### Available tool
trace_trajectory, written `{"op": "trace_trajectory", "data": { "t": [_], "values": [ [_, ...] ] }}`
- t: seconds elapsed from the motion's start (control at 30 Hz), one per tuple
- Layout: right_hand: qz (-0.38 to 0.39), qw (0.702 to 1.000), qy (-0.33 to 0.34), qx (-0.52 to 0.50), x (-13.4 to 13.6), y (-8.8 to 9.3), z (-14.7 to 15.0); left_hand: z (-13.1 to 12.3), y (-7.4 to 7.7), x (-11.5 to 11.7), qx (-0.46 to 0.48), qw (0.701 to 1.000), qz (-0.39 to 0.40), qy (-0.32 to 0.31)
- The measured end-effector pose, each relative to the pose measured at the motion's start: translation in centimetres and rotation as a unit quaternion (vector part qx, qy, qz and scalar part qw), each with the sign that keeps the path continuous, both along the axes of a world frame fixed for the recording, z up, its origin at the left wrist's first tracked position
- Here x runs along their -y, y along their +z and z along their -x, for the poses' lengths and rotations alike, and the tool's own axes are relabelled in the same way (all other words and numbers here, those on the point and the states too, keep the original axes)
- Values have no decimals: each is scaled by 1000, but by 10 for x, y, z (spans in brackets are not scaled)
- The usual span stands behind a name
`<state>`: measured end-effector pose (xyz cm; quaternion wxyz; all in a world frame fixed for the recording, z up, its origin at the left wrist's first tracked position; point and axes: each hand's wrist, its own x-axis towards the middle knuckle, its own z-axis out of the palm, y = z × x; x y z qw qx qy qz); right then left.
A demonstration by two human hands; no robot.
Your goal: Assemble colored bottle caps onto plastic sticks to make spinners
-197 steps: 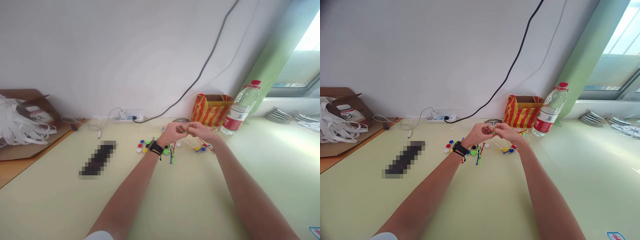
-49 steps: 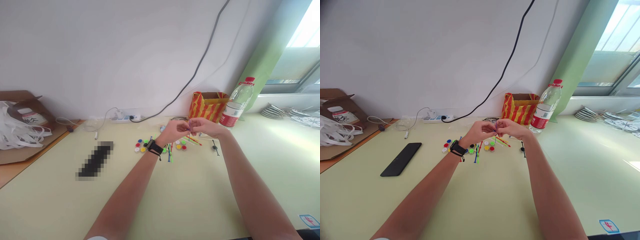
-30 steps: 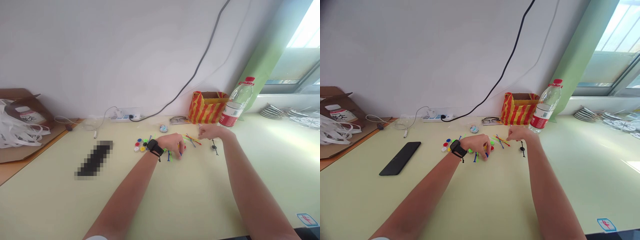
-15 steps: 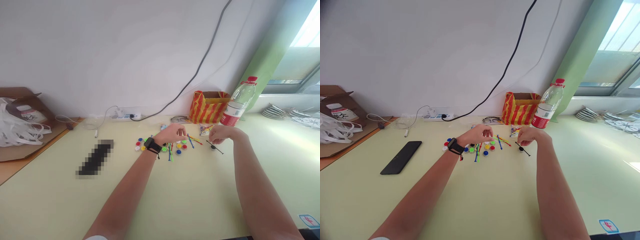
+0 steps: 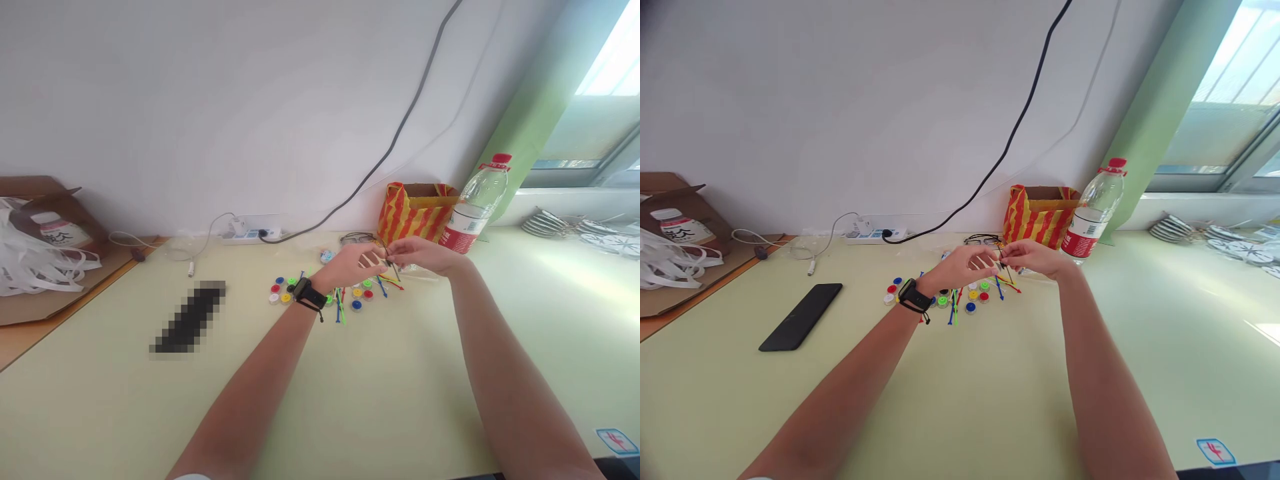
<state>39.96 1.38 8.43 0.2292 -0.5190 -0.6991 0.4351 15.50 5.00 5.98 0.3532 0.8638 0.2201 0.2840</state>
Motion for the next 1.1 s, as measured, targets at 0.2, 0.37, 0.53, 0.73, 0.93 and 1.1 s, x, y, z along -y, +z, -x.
{"op": "trace_trajectory", "data": {
  "t": [0.2,0.37,0.53,0.73,0.93,1.1],
  "values": [
    [13,990,5,-139,-2,1,30,-3,-1,-4,71,996,-38,47],
    [17,986,4,-168,-4,-2,36,-3,-3,-6,92,995,-29,25],
    [13,996,-30,-80,-7,-4,38,-2,-1,-4,83,996,-29,30],
    [-4,978,-97,184,-6,-5,34,-5,-7,7,-72,996,-29,-36],
    [30,961,-13,274,-6,-7,36,-17,-25,12,-194,970,-23,-142],
    [10,963,-38,268,-16,-18,31,-7,-26,8,-201,972,-24,-115]
  ]
}}
